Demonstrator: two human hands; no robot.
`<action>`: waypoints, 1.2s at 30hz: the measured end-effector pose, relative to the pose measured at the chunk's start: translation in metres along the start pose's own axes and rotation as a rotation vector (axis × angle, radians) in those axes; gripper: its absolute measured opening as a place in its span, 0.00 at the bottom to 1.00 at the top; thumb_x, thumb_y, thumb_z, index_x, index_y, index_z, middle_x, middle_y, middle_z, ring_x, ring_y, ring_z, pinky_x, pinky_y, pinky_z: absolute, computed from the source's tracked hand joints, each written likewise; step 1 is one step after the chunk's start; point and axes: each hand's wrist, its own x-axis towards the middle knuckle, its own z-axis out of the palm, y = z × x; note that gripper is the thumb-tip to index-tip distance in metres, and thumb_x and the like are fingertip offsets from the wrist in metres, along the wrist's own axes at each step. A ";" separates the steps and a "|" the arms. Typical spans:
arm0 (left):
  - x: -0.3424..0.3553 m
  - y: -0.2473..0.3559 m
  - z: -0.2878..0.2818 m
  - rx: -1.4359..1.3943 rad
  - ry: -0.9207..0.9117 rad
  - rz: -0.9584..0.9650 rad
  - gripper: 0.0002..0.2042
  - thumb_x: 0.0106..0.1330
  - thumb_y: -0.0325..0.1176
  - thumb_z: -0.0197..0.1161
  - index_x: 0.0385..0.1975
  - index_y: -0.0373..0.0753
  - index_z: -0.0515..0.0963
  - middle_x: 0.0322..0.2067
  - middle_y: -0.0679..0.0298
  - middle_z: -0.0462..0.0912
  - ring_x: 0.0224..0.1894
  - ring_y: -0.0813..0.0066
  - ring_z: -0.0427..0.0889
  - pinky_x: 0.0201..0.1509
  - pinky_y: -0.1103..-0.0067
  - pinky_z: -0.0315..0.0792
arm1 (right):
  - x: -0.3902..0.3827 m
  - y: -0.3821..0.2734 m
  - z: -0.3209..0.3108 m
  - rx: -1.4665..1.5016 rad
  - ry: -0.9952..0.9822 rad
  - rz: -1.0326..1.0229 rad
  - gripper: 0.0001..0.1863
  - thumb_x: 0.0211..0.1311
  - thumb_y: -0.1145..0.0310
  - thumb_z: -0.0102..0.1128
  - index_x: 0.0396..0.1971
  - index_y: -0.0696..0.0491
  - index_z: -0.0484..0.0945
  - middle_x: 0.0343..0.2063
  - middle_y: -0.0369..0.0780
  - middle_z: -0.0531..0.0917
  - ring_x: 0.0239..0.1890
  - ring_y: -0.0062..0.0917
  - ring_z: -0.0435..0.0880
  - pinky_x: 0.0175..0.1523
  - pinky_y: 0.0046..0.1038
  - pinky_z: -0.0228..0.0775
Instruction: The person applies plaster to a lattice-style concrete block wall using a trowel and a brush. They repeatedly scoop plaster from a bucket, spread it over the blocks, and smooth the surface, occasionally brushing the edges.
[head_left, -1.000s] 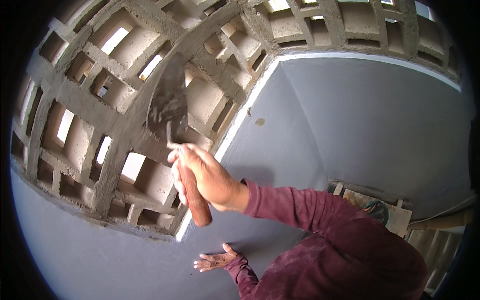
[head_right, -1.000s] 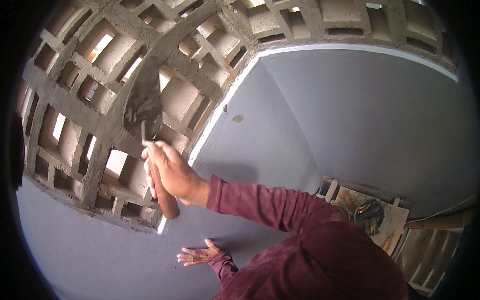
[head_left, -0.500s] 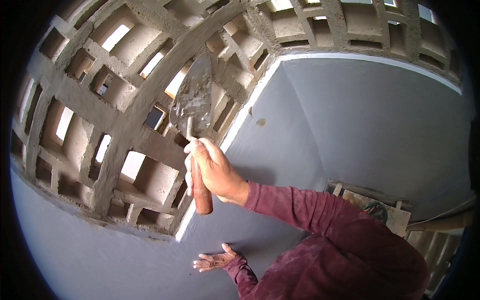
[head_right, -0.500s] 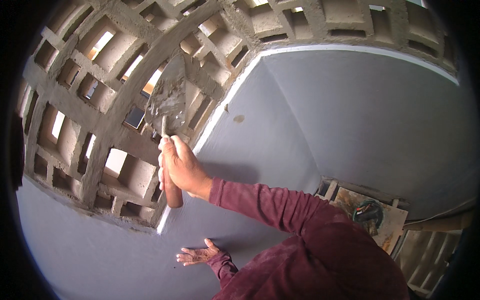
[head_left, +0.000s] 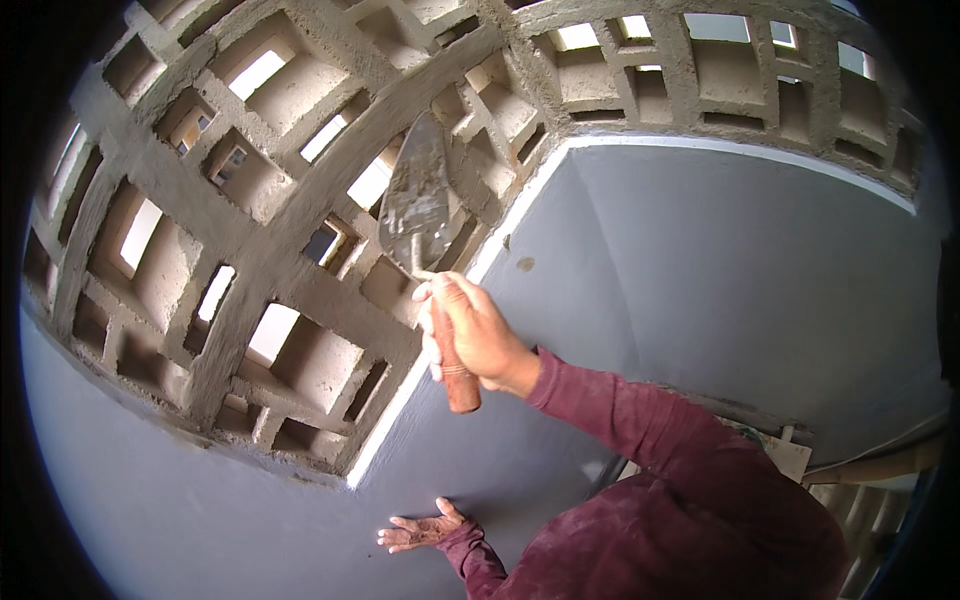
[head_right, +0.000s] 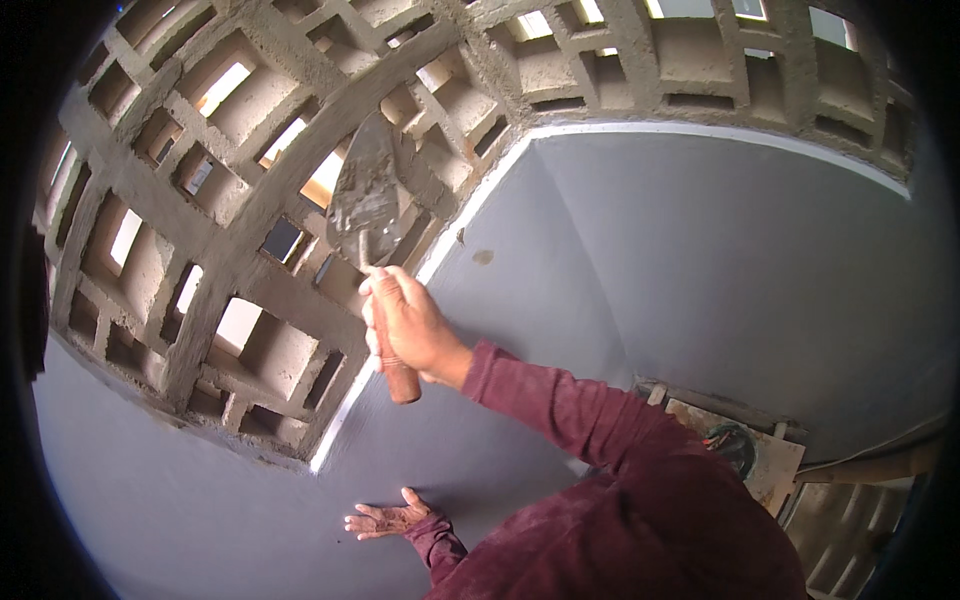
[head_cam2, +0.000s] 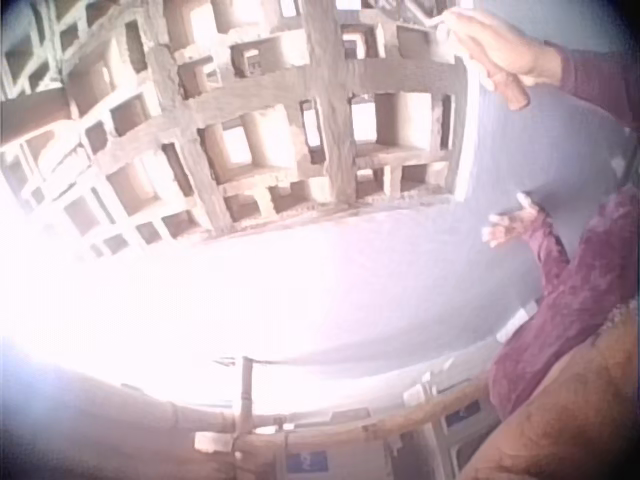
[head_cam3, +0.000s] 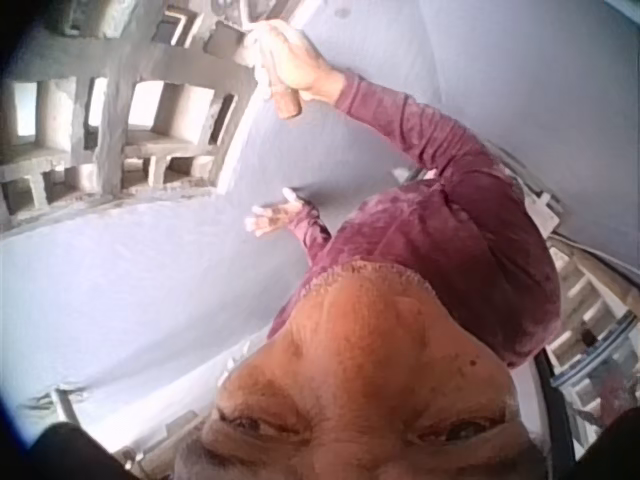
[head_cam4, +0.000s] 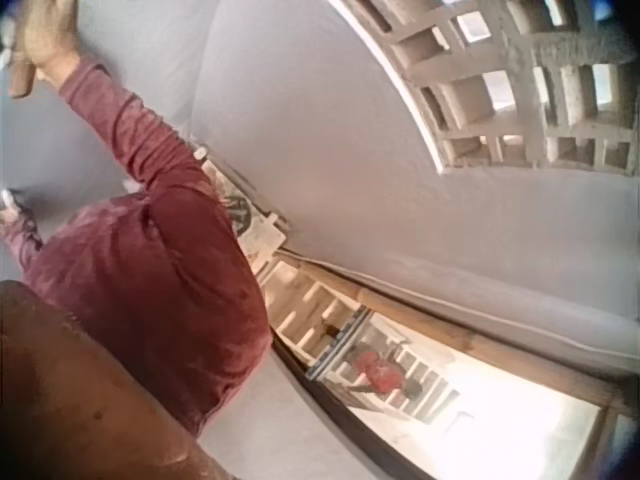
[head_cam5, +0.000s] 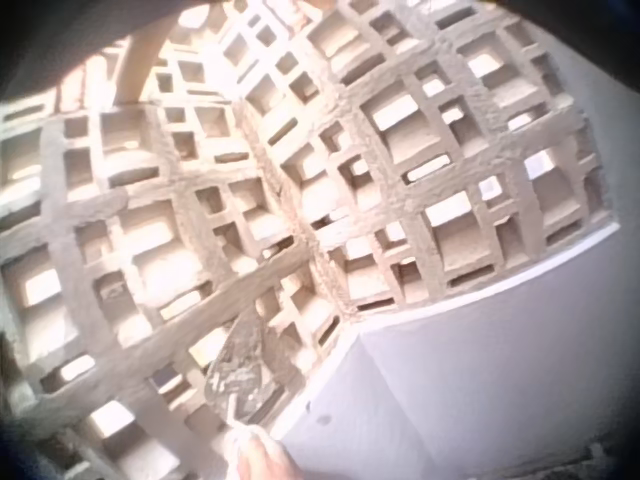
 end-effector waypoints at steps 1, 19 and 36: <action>-0.001 0.000 0.000 -0.001 -0.003 -0.002 0.45 0.62 0.70 0.37 0.70 0.42 0.39 0.70 0.47 0.33 0.72 0.42 0.31 0.68 0.44 0.28 | -0.001 0.005 0.002 -0.023 -0.017 0.008 0.18 0.74 0.53 0.36 0.40 0.56 0.63 0.22 0.35 0.68 0.14 0.17 0.71 0.15 0.24 0.69; -0.005 -0.004 0.000 -0.005 -0.019 -0.015 0.46 0.62 0.70 0.39 0.71 0.43 0.39 0.71 0.48 0.33 0.72 0.44 0.30 0.68 0.45 0.26 | -0.047 0.010 -0.003 0.012 -0.043 0.040 0.20 0.74 0.52 0.34 0.40 0.57 0.63 0.20 0.35 0.68 0.14 0.16 0.70 0.16 0.21 0.69; 0.004 0.005 0.002 -0.053 0.064 -0.018 0.43 0.63 0.68 0.41 0.70 0.42 0.46 0.70 0.51 0.41 0.72 0.46 0.36 0.69 0.47 0.25 | 0.002 -0.269 -0.077 -2.416 -0.220 -0.814 0.12 0.60 0.68 0.58 0.41 0.58 0.75 0.34 0.41 0.77 0.37 0.30 0.74 0.47 0.31 0.63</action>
